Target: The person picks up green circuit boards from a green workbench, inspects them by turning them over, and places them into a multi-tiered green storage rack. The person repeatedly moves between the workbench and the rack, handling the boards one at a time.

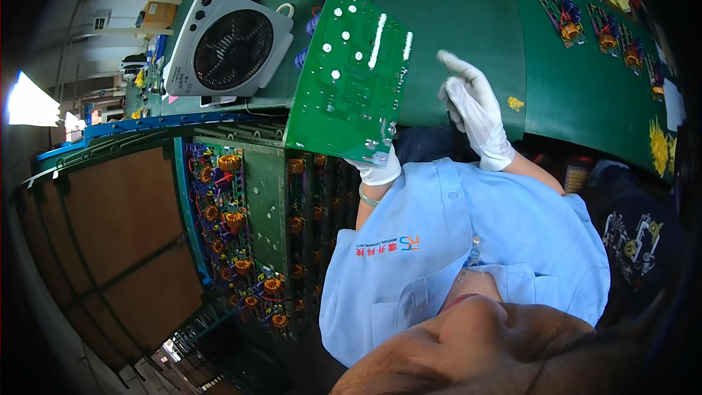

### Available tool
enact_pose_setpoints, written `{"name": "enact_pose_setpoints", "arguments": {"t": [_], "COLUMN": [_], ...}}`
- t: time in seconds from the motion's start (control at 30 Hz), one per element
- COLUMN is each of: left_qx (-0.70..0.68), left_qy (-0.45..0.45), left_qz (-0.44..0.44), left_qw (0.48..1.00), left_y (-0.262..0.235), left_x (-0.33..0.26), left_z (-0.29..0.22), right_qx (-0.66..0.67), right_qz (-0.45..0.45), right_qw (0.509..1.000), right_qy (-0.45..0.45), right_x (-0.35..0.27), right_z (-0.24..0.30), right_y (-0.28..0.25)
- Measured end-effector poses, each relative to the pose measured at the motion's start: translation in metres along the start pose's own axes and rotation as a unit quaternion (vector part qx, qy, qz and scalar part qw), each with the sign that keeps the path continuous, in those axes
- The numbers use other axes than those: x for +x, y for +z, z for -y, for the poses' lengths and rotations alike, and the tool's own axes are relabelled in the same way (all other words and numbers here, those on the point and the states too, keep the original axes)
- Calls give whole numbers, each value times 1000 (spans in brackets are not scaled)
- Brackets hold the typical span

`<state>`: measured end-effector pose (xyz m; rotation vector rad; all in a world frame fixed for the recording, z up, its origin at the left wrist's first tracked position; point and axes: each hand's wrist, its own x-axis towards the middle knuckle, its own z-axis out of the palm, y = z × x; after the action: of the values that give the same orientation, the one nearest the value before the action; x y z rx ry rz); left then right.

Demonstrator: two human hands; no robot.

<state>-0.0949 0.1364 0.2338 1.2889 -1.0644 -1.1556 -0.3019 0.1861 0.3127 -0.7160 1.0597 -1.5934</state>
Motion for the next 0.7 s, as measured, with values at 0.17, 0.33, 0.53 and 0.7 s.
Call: {"name": "enact_pose_setpoints", "arguments": {"t": [0.17, 0.33, 0.53, 0.7], "left_qx": [165, -6, 247, 305], "left_qy": [171, 49, 123, 195], "left_qz": [103, 206, 218, 213], "left_qw": [966, 977, 936, 907], "left_y": [13, 25, -3, -9], "left_x": [-7, -8, -2, -4], "left_z": [-22, -39, -7, -4], "right_qx": [-243, -282, -274, -210], "right_qz": [91, 141, 193, 214], "right_qw": [939, 920, 942, 953], "right_qy": [-224, -234, -35, 52], "right_x": [1, -3, -6, -6], "right_z": [-2, 1, 6, 1], "right_y": [-8, -7, -9, -7]}}
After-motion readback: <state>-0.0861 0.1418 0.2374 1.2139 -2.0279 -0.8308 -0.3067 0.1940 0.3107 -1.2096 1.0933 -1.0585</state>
